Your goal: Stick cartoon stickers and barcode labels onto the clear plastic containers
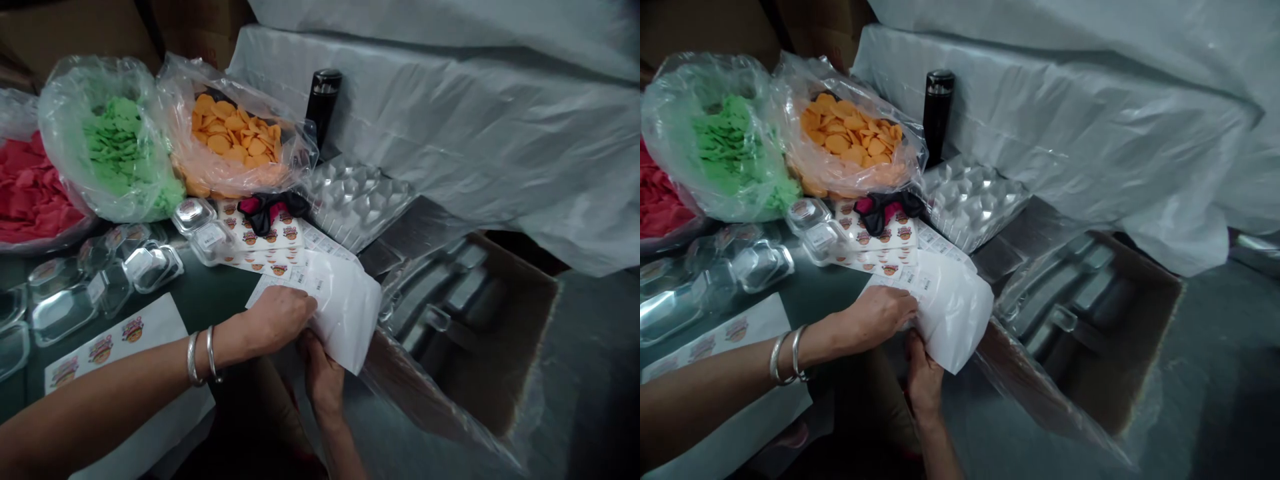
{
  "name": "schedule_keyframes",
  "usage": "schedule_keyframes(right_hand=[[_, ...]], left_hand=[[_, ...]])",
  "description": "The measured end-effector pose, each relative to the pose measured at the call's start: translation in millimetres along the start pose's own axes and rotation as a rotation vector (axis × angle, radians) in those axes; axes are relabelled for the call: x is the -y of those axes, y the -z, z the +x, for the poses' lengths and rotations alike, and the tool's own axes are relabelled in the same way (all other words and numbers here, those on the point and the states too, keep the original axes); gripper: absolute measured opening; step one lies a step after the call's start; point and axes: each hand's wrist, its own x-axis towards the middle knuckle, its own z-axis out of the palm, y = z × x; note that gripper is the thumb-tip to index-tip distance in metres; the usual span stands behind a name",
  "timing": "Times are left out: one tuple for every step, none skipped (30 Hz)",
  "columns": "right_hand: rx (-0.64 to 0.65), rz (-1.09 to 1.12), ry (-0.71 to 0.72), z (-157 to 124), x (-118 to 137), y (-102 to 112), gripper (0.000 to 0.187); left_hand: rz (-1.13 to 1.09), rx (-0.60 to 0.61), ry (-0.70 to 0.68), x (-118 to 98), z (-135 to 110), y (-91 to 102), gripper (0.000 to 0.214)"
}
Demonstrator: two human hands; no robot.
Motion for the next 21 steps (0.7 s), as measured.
schedule_keyframes(right_hand=[[0.003, -0.003, -0.019, 0.8, 1.9, 0.9, 0.030], [0.004, 0.000, -0.039, 1.2, 3.6, 1.5, 0.030], [0.001, 0.007, -0.061, 1.2, 4.9, 2.1, 0.029], [-0.008, 0.008, -0.083, 0.8, 5.6, 2.8, 0.028], [-0.016, 0.001, -0.110, 0.1, 5.7, 3.6, 0.027], [-0.024, -0.010, -0.139, -0.9, 5.2, 4.6, 0.026], [-0.033, -0.015, -0.163, -1.9, 4.2, 5.6, 0.025], [-0.033, 0.000, -0.176, -2.9, 2.9, 6.4, 0.024], [-0.031, 0.047, -0.176, -3.5, 1.5, 7.0, 0.024], [-0.029, 0.127, -0.173, -3.9, 0.4, 7.3, 0.028], [-0.027, 0.227, -0.171, -3.8, -0.2, 7.0, 0.035], [-0.034, 0.328, -0.174, -3.3, -0.1, 6.4, 0.042], [-0.049, 0.413, -0.190, -2.6, 0.8, 5.3, 0.047], [-0.073, 0.476, -0.215, -1.8, 2.3, 4.1, 0.049], [-0.101, 0.516, -0.243, -1.0, 4.4, 2.8, 0.049], [-0.119, 0.535, -0.267, -0.4, 6.6, 1.5, 0.048], [-0.127, 0.542, -0.282, 0.0, 8.7, 0.4, 0.047], [-0.121, 0.544, -0.288, 0.1, 10.2, -0.2, 0.045], [-0.102, 0.541, -0.285, 0.0, 10.9, -0.4, 0.044], [-0.078, 0.535, -0.272, -0.1, 10.6, 0.0, 0.043], [-0.046, 0.527, -0.250, -0.4, 9.4, 1.0, 0.042]], left_hand=[[-0.004, 0.018, -0.018, 0.1, 1.8, 3.4, 0.018], [-0.005, 0.034, -0.032, -0.1, 3.7, 6.5, 0.018], [-0.003, 0.045, -0.038, -0.5, 5.7, 8.9, 0.017], [-0.001, 0.051, -0.038, -1.0, 7.7, 10.4, 0.016], [-0.001, 0.048, -0.036, -1.4, 9.5, 10.8, 0.015], [-0.005, 0.036, -0.027, -1.3, 11.0, 10.1, 0.014], [-0.017, 0.015, -0.015, -0.7, 11.9, 8.2, 0.013], [-0.039, -0.016, 0.001, 0.6, 12.2, 5.4, 0.012], [-0.072, -0.048, 0.014, 2.4, 11.7, 2.0, 0.011], [-0.114, -0.078, 0.017, 4.6, 10.5, -1.7, 0.011], [-0.159, -0.101, 0.011, 6.7, 8.5, -5.3, 0.011], [-0.201, -0.117, -0.003, 8.7, 6.0, -8.7, 0.011], [-0.235, -0.127, -0.021, 10.1, 3.3, -11.5, 0.011], [-0.260, -0.134, -0.036, 10.9, 0.7, -13.7, 0.011], [-0.276, -0.139, -0.046, 11.0, -1.4, -15.3, 0.010], [-0.285, -0.143, -0.044, 10.4, -3.0, -16.4, 0.008], [-0.291, -0.144, -0.036, 9.5, -3.7, -17.1, 0.006], [-0.295, -0.141, -0.025, 8.3, -3.7, -17.5, 0.004], [-0.297, -0.135, -0.010, 7.0, -3.0, -17.7, 0.005], [-0.296, -0.125, 0.011, 5.9, -1.9, -17.8, 0.007], [-0.289, -0.112, 0.035, 5.0, -0.5, -17.9, 0.009]])
